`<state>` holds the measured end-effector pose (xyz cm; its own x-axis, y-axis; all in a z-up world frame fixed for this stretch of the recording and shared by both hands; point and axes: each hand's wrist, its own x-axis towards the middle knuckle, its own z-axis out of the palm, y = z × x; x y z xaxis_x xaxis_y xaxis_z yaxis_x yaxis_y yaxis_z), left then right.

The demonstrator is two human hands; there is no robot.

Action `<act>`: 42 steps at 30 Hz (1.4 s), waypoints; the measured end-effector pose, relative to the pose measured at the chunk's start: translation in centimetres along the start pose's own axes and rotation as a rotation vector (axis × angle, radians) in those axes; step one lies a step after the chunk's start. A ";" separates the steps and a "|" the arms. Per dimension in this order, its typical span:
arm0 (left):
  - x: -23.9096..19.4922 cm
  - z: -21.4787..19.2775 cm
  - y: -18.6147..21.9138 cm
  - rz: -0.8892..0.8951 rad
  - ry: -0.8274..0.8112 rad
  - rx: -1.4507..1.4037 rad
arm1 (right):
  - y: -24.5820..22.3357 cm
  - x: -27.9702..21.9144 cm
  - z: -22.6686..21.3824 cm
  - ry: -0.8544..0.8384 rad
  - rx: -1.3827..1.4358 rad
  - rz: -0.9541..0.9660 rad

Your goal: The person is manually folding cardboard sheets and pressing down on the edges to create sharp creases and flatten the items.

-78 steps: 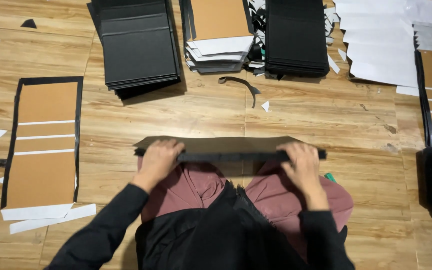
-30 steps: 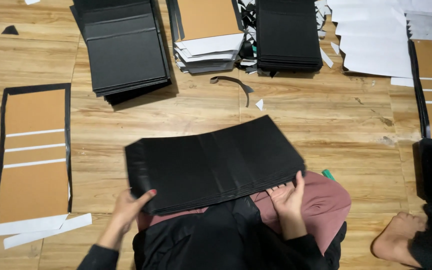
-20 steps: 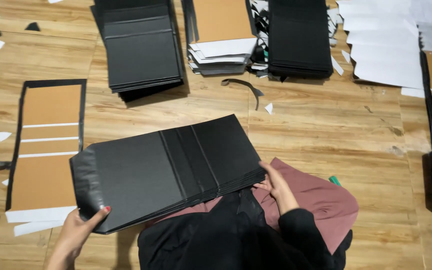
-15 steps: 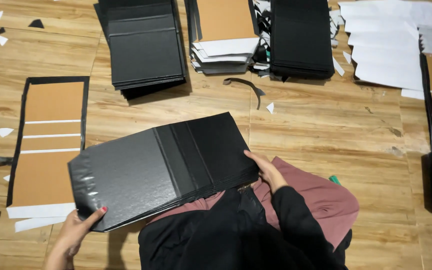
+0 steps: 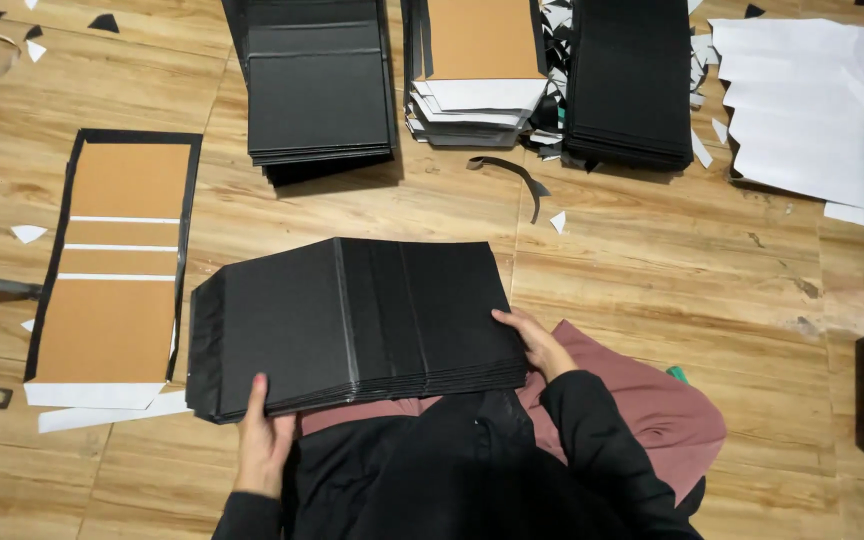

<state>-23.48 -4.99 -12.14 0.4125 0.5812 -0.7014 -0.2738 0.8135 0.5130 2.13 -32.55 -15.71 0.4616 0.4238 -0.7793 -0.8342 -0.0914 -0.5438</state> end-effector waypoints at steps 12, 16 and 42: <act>0.3 2.1 0.3 0.196 0.070 0.106 | 1.0 0.5 -0.5 0.156 0.023 -0.011; 0.7 1.5 0.1 0.175 0.089 0.096 | 1.0 0.4 -0.2 0.169 -0.046 -0.092; 1.0 38.6 -0.4 0.919 -0.964 0.666 | -7.0 -6.6 -3.5 0.366 0.680 -0.543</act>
<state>10.58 -5.47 6.00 0.7947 0.4209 0.4374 -0.4225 -0.1339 0.8964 5.95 -37.89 -7.88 0.8082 -0.0662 -0.5852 -0.4210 0.6300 -0.6526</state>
